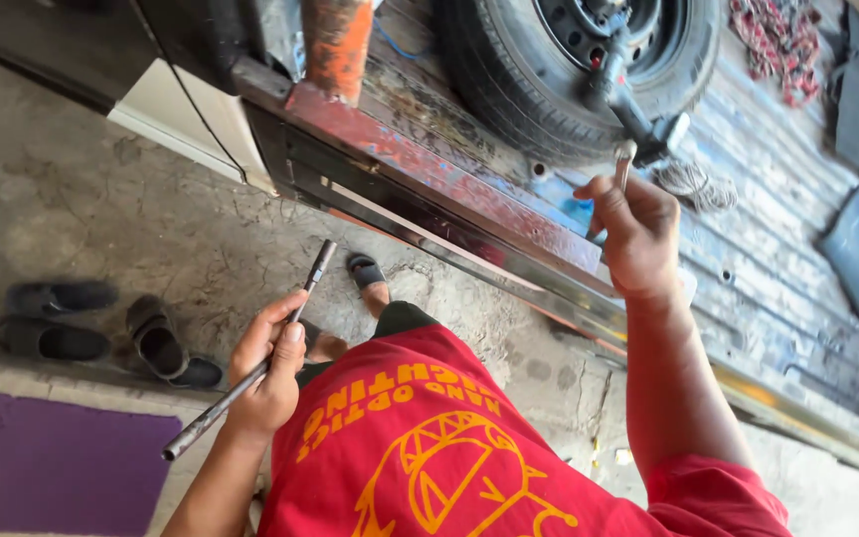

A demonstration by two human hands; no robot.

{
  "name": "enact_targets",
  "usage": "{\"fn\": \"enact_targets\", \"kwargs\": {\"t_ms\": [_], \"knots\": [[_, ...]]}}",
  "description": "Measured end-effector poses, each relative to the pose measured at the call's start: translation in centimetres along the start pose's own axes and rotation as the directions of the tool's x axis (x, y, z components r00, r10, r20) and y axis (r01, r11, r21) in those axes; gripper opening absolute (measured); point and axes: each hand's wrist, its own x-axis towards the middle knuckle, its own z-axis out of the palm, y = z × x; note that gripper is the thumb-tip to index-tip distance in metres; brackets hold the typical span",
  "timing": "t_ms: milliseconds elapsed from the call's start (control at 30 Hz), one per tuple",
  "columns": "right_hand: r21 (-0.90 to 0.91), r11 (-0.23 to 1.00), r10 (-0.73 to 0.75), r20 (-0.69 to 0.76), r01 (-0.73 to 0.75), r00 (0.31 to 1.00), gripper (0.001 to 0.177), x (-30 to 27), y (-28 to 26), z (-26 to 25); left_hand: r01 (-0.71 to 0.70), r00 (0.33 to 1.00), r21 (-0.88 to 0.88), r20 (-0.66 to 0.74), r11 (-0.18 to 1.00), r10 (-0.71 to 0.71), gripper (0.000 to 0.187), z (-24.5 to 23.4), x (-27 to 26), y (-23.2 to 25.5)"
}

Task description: The recorder is repairing the metal trim or frame of a truck bed using hand tools.

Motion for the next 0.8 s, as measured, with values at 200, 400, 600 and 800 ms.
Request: {"fn": "enact_targets", "kwargs": {"t_ms": [200, 400, 600, 800], "knots": [[-0.412, 0.911, 0.036, 0.074, -0.002, 0.997, 0.029, -2.6, 0.8, -1.6, 0.004, 0.998, 0.060, 0.059, 0.998, -0.007, 0.034, 0.4, 0.3, 0.5], [-0.462, 0.809, -0.190, 0.378, 0.363, 0.906, 0.049, -1.6, 3.3, -4.3, -0.137, 0.990, 0.081, 0.052, 0.987, 0.133, 0.034, 2.5, 0.0, 1.6], [-0.673, 0.484, -0.281, 0.486, 0.559, 0.828, 0.026, -1.0, 4.6, -4.5, 0.050, 0.999, 0.008, 0.006, 0.999, -0.050, 0.037, 5.2, -0.1, 0.3], [-0.642, 0.429, -0.258, 0.587, 0.636, 0.767, 0.033, -0.2, 5.2, -5.3, 0.039, 0.999, 0.018, -0.013, 0.999, -0.038, 0.040, 10.3, 0.2, 1.0]]}}
